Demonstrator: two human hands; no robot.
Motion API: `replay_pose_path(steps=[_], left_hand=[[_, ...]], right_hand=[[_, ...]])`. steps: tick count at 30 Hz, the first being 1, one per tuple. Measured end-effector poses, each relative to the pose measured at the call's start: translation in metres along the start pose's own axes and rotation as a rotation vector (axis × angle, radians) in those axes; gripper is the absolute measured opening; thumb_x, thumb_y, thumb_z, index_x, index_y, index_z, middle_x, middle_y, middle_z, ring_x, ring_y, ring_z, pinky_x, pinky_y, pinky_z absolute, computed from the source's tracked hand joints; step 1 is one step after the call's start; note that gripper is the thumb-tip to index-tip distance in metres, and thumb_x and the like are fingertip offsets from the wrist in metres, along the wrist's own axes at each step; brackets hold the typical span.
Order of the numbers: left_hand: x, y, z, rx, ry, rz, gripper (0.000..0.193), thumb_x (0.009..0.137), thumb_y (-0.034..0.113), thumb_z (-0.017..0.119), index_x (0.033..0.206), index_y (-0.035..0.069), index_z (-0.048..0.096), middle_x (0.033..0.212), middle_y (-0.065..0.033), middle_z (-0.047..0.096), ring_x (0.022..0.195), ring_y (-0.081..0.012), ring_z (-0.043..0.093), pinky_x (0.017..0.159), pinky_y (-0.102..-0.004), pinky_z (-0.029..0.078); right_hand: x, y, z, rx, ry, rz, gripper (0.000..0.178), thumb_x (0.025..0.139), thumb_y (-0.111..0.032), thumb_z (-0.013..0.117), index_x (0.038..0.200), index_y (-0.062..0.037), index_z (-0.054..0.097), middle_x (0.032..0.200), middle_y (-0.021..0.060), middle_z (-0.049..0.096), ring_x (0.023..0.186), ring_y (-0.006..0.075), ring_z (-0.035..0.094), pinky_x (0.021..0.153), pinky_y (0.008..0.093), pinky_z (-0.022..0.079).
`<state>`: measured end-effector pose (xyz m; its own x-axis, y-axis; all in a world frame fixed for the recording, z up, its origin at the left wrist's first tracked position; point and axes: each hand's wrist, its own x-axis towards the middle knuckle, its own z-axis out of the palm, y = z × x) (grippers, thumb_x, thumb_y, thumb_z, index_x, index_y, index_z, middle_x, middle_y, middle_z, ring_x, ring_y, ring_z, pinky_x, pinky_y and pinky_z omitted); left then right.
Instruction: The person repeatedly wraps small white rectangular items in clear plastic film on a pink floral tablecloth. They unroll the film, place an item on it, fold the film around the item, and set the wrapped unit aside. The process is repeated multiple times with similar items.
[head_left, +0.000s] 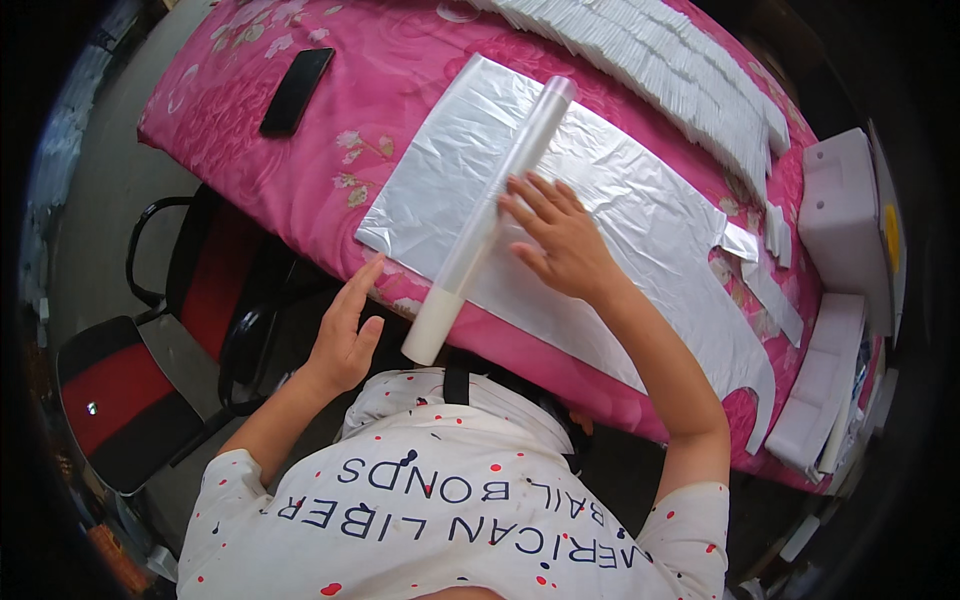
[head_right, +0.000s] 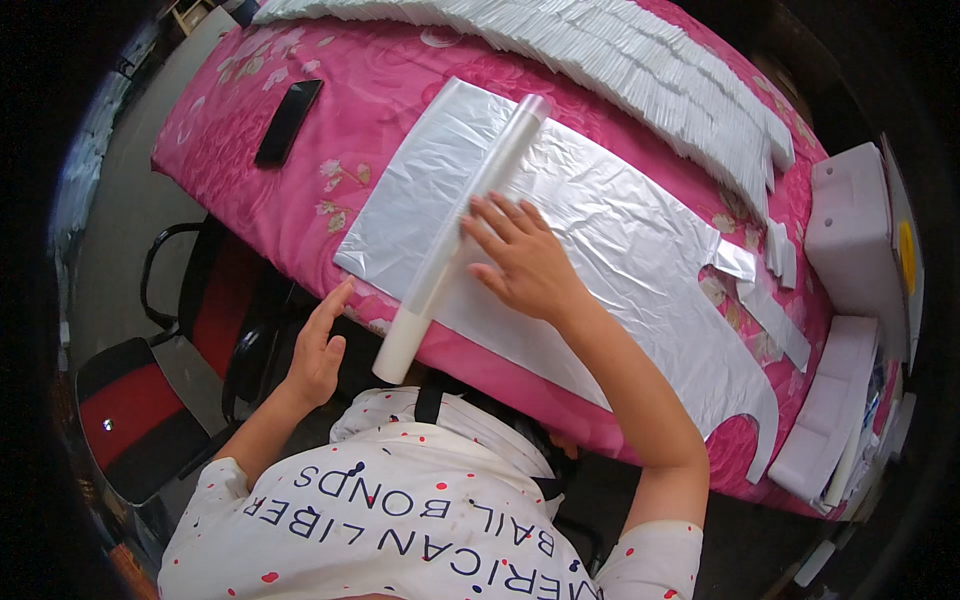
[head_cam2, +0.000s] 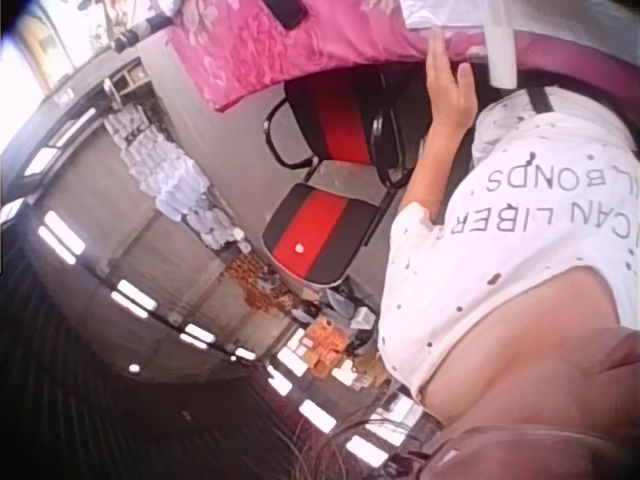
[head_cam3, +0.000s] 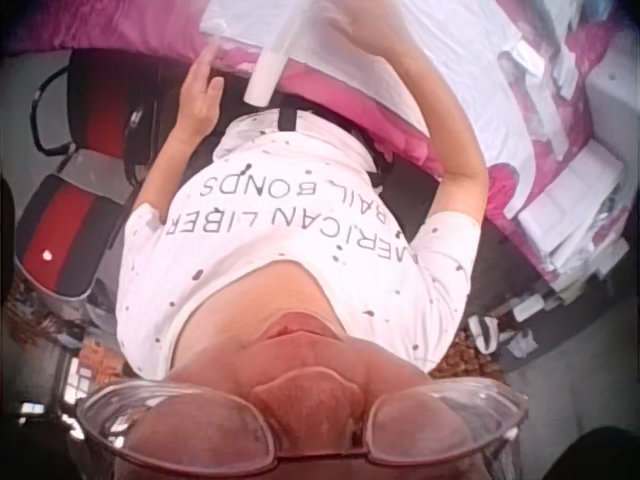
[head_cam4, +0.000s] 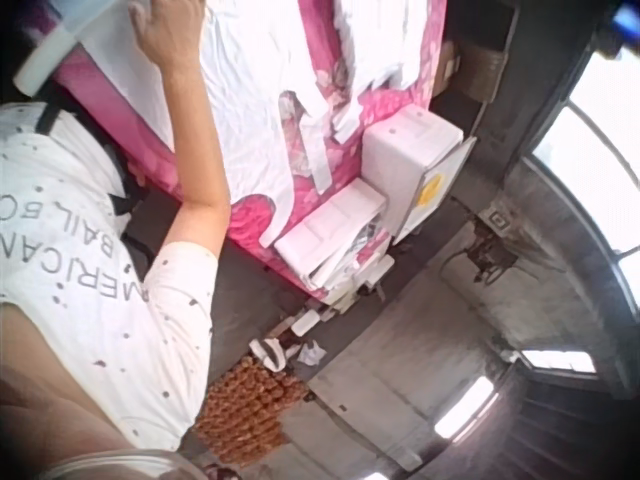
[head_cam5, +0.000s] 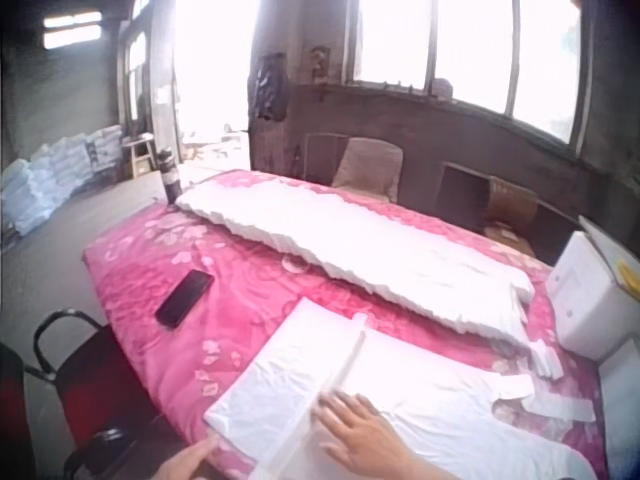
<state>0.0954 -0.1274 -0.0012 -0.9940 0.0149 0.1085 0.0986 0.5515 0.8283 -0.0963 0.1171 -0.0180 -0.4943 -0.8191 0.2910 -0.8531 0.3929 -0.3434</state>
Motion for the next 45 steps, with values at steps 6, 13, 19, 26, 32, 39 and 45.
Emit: replay_pose_path(steps=[6,13,19,26,32,39,45], left_hand=[[0.011,-0.001,0.008,0.207,0.067,-0.166,0.069,0.082,0.023,0.058,0.135,-0.006,0.024,0.124,-0.0223,0.042,0.110,-0.0356,0.046,0.097,-0.0409,0.034],[0.029,-0.012,0.007,0.223,0.086,-0.472,0.086,0.067,0.010,0.074,0.135,-0.006,0.024,0.112,-0.0178,0.050,0.102,-0.0301,0.053,0.088,-0.0342,0.043],[0.033,0.011,0.011,-1.199,-0.138,-0.545,0.076,0.070,0.028,0.069,0.128,-0.008,0.037,0.093,-0.0103,0.057,0.078,-0.0132,0.059,0.065,-0.0247,0.050],[0.064,0.040,0.019,-1.170,-0.426,-0.574,0.074,0.068,0.031,0.070,0.124,-0.008,0.040,0.088,-0.0096,0.056,0.069,-0.0130,0.057,0.060,-0.0258,0.049],[0.062,0.043,0.030,-1.283,-0.655,-0.608,0.066,0.067,0.026,0.073,0.120,-0.004,0.046,0.085,-0.0055,0.056,0.069,-0.0119,0.056,0.061,-0.0259,0.049],[0.074,0.049,0.052,-1.125,-0.477,-0.690,0.059,0.080,0.041,0.058,0.119,-0.001,0.047,0.084,-0.0066,0.057,0.067,-0.0137,0.056,0.060,-0.0276,0.049],[0.067,0.027,0.055,-0.802,-0.625,-0.865,0.056,0.086,0.049,0.049,0.113,0.000,0.050,0.070,-0.0068,0.055,0.057,-0.0137,0.054,0.054,-0.0272,0.047]], right_hand=[[0.099,-0.016,0.056,-0.020,-0.097,-0.061,0.056,0.085,-0.036,0.050,0.134,-0.0106,0.040,0.141,0.0107,0.034,0.133,0.0297,0.025,0.109,0.0463,0.017],[0.146,-0.060,0.112,0.209,0.504,0.480,0.071,0.079,-0.022,0.056,0.136,0.0039,0.025,0.135,0.0311,0.028,0.134,0.0372,0.017,0.109,0.0455,0.012],[0.129,-0.047,0.047,1.821,0.428,0.640,0.060,0.077,-0.020,0.063,0.124,0.0025,0.032,0.104,0.0168,0.051,0.099,0.0241,0.054,0.085,0.0387,0.047],[0.092,-0.036,-0.016,1.753,0.572,0.667,0.059,0.076,-0.021,0.064,0.121,0.0005,0.033,0.091,0.0109,0.053,0.077,0.0159,0.057,0.071,0.0318,0.052],[0.060,-0.046,-0.024,1.903,0.669,0.637,0.062,0.076,-0.020,0.064,0.123,-0.0001,0.029,0.084,0.0087,0.051,0.075,0.0153,0.056,0.068,0.0313,0.052],[0.023,-0.052,-0.004,1.727,0.741,0.765,0.056,0.078,-0.018,0.065,0.120,0.0019,0.035,0.086,0.0089,0.053,0.072,0.0167,0.058,0.067,0.0315,0.052],[0.001,-0.025,0.014,1.535,0.777,0.916,0.053,0.078,-0.015,0.067,0.118,0.0030,0.037,0.088,0.0111,0.056,0.076,0.0188,0.060,0.068,0.0311,0.051]])
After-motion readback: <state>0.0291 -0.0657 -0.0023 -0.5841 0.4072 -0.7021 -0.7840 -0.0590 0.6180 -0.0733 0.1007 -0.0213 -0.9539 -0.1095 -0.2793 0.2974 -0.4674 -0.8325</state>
